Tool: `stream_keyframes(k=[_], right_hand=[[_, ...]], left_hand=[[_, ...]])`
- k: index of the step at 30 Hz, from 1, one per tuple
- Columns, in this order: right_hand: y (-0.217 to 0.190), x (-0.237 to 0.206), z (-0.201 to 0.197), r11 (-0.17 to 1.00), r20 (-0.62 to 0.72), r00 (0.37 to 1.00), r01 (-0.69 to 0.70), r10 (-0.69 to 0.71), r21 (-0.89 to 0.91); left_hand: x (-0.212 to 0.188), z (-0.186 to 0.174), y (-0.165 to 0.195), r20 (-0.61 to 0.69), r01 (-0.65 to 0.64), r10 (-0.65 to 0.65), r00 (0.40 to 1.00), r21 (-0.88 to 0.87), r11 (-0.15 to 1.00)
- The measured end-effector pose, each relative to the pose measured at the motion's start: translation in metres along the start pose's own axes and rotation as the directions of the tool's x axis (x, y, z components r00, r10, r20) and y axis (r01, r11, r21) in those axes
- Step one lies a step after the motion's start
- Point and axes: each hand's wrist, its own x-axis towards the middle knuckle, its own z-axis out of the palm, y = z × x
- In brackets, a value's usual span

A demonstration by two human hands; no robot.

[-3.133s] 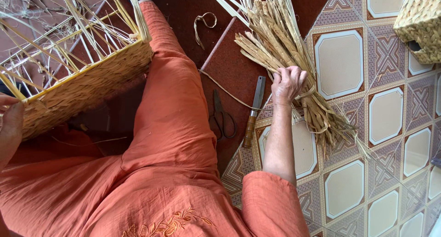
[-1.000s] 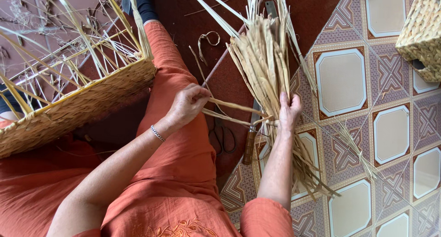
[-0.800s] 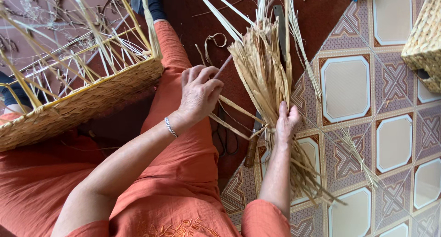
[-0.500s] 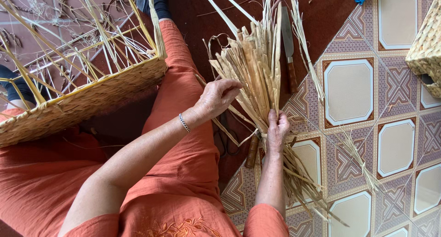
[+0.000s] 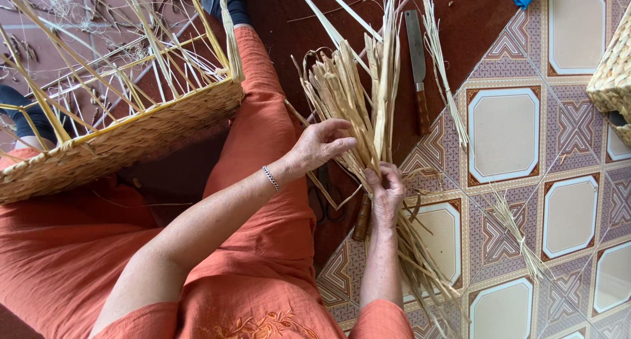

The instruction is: The person weaves a rectangular basket by hand, threading flexible plant strips through a pre-formed frame. They repeatedly pull and tuck the strips to build up the basket wall, occasionally trimming excess material with scissors.

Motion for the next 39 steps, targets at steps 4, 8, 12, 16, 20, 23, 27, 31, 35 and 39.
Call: stream_keyframes(k=[4,8,12,16,20,23,27,31,35,39], right_hand=[[0.002,-0.006,0.008,0.984,0.021,0.996,0.084,-0.082,-0.155],[0.001,-0.007,0.015,0.939,0.032,0.976,0.216,-0.215,-0.267],[-0.003,-0.007,0.011,0.922,0.099,0.979,0.201,-0.178,-0.332],[-0.010,-0.005,0.006,0.933,0.100,0.983,0.176,-0.152,-0.315],[-0.016,-0.005,0.007,0.946,0.123,0.985,0.153,-0.122,-0.287],[-0.015,-0.009,0.005,0.907,0.125,0.976,0.215,-0.181,-0.362],[0.003,-0.012,-0.006,0.634,0.173,0.926,0.358,-0.336,-0.686],[0.031,-0.014,-0.032,0.540,0.113,0.953,0.254,-0.280,-0.802],[0.044,-0.002,-0.082,0.337,0.144,0.914,0.282,-0.380,-0.898],[0.052,0.015,-0.109,0.341,0.054,0.920,0.198,-0.387,-0.919]], left_hand=[[-0.002,0.007,-0.006,-0.092,0.068,-0.076,0.993,-0.086,0.994],[-0.005,0.007,-0.013,-0.140,-0.029,0.008,0.990,-0.150,0.988],[-0.005,0.000,-0.012,-0.127,0.003,-0.028,0.992,-0.193,0.981],[-0.011,-0.008,-0.012,-0.114,0.046,-0.077,0.990,-0.252,0.967],[-0.017,-0.020,-0.015,-0.157,0.091,-0.137,0.978,-0.271,0.958],[-0.019,-0.023,-0.018,-0.184,0.043,-0.095,0.978,-0.269,0.962],[-0.023,-0.031,-0.019,-0.228,-0.027,-0.034,0.973,-0.259,0.965],[-0.037,-0.061,-0.015,-0.398,-0.131,-0.003,0.917,-0.310,0.942],[-0.070,-0.102,-0.014,-0.480,-0.229,0.065,0.875,-0.293,0.928],[-0.113,-0.114,-0.032,-0.526,-0.262,0.029,0.850,-0.375,0.889]])
